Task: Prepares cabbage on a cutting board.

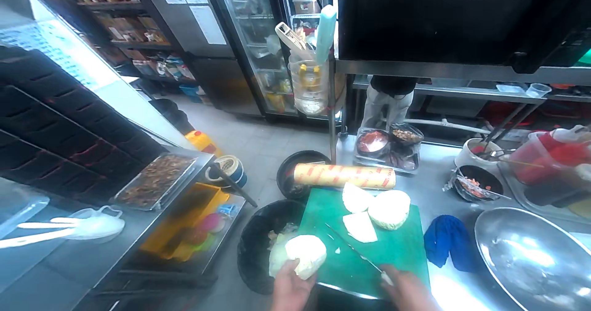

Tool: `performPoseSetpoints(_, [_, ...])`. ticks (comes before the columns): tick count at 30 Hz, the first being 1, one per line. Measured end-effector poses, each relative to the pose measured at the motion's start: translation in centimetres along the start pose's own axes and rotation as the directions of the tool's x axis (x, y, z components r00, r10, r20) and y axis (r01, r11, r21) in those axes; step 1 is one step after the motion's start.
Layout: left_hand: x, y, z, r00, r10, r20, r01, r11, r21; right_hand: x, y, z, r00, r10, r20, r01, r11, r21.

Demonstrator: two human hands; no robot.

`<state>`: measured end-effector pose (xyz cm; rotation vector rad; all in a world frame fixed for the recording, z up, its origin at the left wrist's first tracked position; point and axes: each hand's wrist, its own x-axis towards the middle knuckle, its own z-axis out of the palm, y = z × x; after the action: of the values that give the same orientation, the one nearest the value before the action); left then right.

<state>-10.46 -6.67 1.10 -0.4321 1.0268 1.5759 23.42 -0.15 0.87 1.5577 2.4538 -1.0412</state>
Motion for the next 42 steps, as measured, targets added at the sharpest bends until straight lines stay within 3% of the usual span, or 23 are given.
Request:
performPoseSetpoints(4, [0.6,1.2,-0.9,0.998,0.031,-0.051,-0.03,0.999,0.018,1.0,-1.1,0.2,0.978,-0.134,-0.159,0.141,0.989,0.035])
performPoseSetpoints(6, [0.9,1.1,-1.3,0.998,0.023,-0.064,-0.02,0.999,0.044,2.7,-2.3,0.3,0.989,-0.108,-0.101,0.109,0.994,-0.003])
performPoseSetpoints(9, [0.9,0.0,-1.6,0.997,0.03,-0.068,-0.024,0.996,0.09,5.4,-4.5,0.4,0.995,0.045,0.086,-0.032,0.988,-0.152])
performPoseSetpoints(14, [0.5,-1.6,-2.3,0.998,0.057,-0.014,-0.055,0.989,0.136,6.2,-6.4,0.6,0.997,0.041,0.068,-0.029,0.986,-0.167])
performPoseSetpoints(16, [0.6,-2.0,-3.0,0.998,0.059,0.01,-0.06,0.992,0.114,6.2,-6.2,0.5,0.991,0.081,0.105,-0.061,0.98,-0.188])
performPoseSetpoints(21, [0.8,-1.6,-4.1,0.991,0.116,0.067,-0.124,0.983,0.135,5.0,-5.0,1.0,0.998,0.053,0.022,-0.051,0.995,-0.085])
performPoseSetpoints(30, [1.1,-0.3,-4.1,0.974,0.123,0.19,-0.14,0.987,0.078,4.2,0.0,2.4,0.973,-0.026,0.23,0.022,1.0,0.019])
performPoseSetpoints(34, [1.9,0.4,-3.9,0.97,0.129,0.206,-0.175,0.959,0.223,4.0,-0.3,1.9,0.987,0.105,0.118,-0.107,0.994,0.01])
performPoseSetpoints(39, [2.5,0.8,-2.4,0.982,0.123,0.145,-0.166,0.926,0.339,3.6,0.4,1.4,0.988,0.068,0.139,-0.076,0.996,0.056])
performPoseSetpoints(42, [3.1,0.2,-1.5,0.958,0.257,0.127,-0.286,0.813,0.507,3.3,0.7,1.9,0.986,0.08,0.147,-0.094,0.991,0.09])
